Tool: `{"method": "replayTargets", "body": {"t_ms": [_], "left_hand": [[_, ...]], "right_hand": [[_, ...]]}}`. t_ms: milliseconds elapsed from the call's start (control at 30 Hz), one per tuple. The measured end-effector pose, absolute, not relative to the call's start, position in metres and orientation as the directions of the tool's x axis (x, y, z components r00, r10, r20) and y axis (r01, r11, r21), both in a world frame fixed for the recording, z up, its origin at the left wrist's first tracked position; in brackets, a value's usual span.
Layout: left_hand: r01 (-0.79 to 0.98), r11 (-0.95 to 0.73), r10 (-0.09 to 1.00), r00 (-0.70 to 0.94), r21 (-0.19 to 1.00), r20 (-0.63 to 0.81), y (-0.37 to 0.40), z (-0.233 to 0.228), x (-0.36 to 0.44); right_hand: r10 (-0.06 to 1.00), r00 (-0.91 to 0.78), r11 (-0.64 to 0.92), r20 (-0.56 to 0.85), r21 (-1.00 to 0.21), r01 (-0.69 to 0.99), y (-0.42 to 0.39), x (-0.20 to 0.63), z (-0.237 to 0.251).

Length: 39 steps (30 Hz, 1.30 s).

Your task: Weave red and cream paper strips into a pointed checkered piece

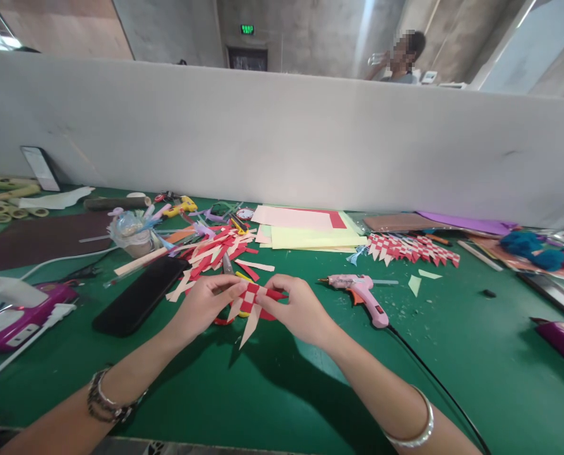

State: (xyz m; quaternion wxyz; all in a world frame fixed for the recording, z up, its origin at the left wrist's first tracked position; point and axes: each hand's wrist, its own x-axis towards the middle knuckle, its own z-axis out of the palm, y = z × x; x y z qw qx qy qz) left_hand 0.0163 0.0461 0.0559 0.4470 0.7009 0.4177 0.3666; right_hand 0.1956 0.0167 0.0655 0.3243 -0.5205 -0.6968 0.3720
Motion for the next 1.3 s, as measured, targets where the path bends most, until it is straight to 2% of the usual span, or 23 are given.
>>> {"method": "replayTargets", "body": {"t_ms": [167, 500, 667, 933, 1200, 1300], "left_hand": [[0.31, -0.236, 0.914, 0.394, 0.921, 0.102, 0.0463, 0.0554, 0.0141], [0.252, -0.162, 0.888, 0.459, 0.954, 0.029, 0.0439, 0.0596, 0.0096], [0.279, -0.215, 0.91, 0.404, 0.936, 0.089, 0.0462, 0.0582, 0.0074], [0.275, -0.254, 0.898, 0.423, 0.927, 0.12, 0.0496, 0.0569, 0.0087], [0.256, -0.161, 0.936, 0.346, 0.953, 0.066, 0.0513, 0.0559, 0.0101], [0.272, -0.132, 0.906, 0.423, 0.953, 0.005, 0.0477, 0.0577, 0.0114]], "right_hand": [[0.965, -0.253, 0.18, 0.06, -0.857, 0.483, 0.015, 0.195, 0.0667], [0.966, -0.253, 0.176, 0.059, -0.863, 0.473, 0.0149, 0.1951, 0.0658], [0.965, -0.256, 0.17, 0.051, -0.866, 0.47, 0.0141, 0.1947, 0.068], [0.964, -0.26, 0.171, 0.051, -0.869, 0.464, 0.0143, 0.1948, 0.0672], [0.96, -0.275, 0.138, 0.045, -0.934, 0.328, 0.014, 0.1959, 0.0657], [0.968, -0.25, 0.108, 0.037, -0.954, 0.278, 0.0158, 0.1961, 0.0645]]}}
